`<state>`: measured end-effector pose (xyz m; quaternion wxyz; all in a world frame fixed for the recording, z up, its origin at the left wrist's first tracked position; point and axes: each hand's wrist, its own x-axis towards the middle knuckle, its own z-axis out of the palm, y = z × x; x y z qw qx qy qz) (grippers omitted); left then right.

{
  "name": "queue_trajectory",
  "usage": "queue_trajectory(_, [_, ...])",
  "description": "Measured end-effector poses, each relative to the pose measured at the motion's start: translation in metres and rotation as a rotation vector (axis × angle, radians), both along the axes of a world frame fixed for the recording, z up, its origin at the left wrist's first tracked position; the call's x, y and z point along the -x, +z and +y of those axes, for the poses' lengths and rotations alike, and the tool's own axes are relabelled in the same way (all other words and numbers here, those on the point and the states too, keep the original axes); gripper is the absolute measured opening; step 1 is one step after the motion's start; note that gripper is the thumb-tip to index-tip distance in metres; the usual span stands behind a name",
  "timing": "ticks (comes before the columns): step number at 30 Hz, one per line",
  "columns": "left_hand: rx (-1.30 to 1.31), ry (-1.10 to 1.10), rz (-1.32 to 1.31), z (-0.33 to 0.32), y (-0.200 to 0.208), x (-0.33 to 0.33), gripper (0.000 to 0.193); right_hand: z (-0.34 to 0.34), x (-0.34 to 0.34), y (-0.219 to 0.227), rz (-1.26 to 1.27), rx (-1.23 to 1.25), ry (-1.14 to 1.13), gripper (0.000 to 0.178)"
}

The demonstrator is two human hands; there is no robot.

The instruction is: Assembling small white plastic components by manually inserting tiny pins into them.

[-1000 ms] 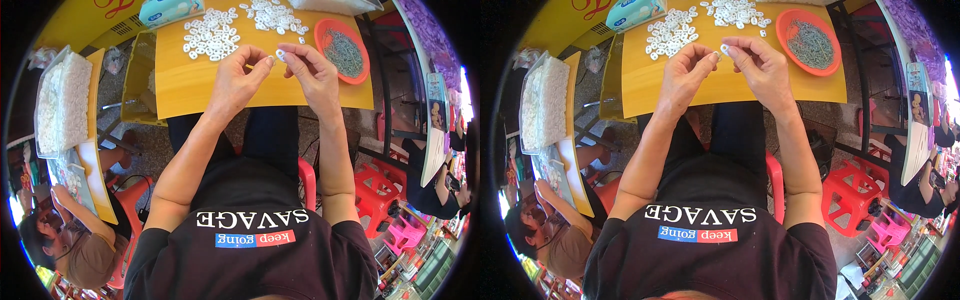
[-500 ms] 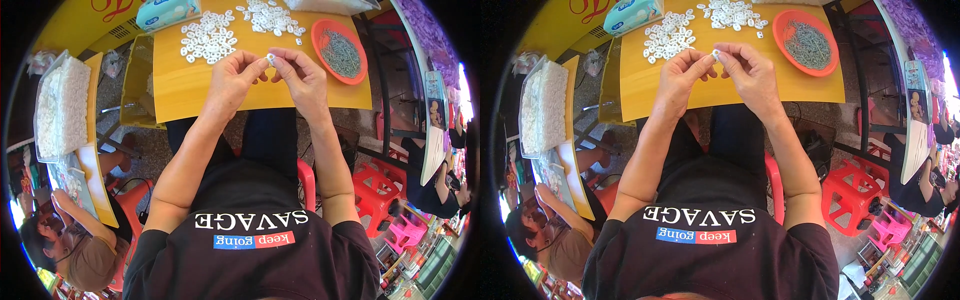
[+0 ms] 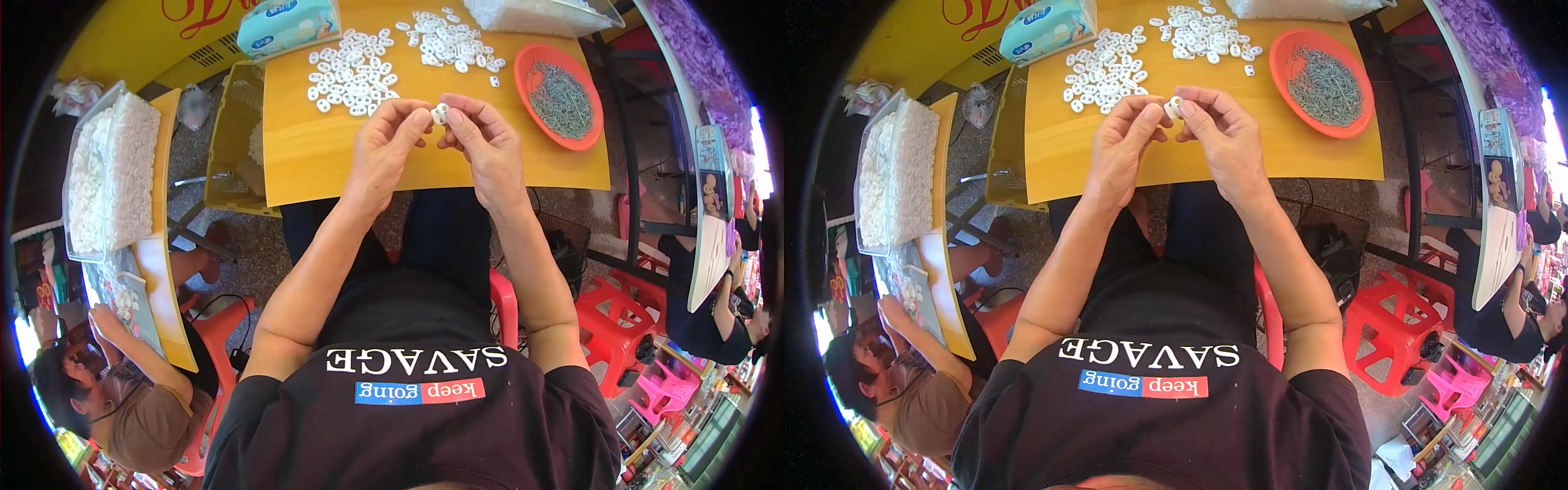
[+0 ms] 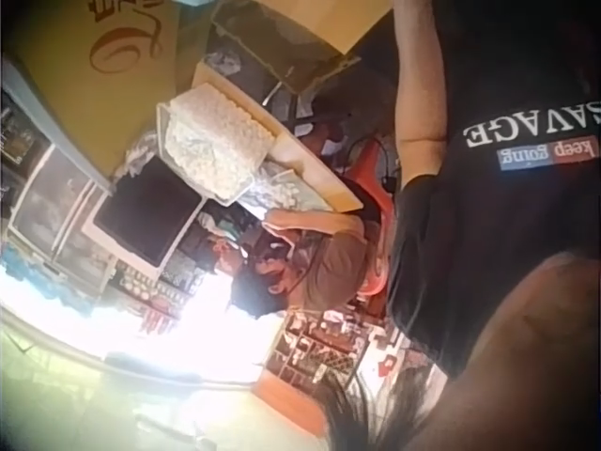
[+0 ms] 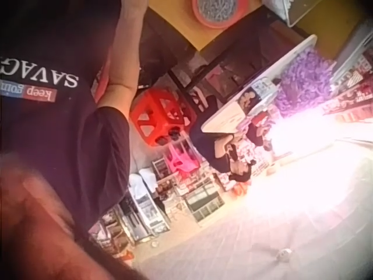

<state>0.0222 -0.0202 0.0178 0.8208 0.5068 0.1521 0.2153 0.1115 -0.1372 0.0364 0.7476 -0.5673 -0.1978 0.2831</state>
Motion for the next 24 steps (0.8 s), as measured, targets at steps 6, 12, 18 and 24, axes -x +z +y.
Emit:
queue_trajectory(6, [-0.089,-0.036,-0.166,0.001,0.005,0.009,0.025,0.01,0.012,0.016,0.142,-0.093,0.14,0.044])
queue_trajectory(12, [-0.039,-0.135,-0.237,-0.003,0.007,0.021,0.029,0.01,0.027,0.02,0.224,-0.141,0.17,0.053])
queue_trajectory(18, [0.116,-0.074,-0.337,-0.004,0.007,0.03,0.018,0.017,0.041,0.019,0.258,-0.173,0.186,0.06])
queue_trajectory(24, [0.187,-0.011,-0.379,0.006,0.0,0.034,0.013,0.034,0.051,0.016,0.286,-0.227,0.238,0.061])
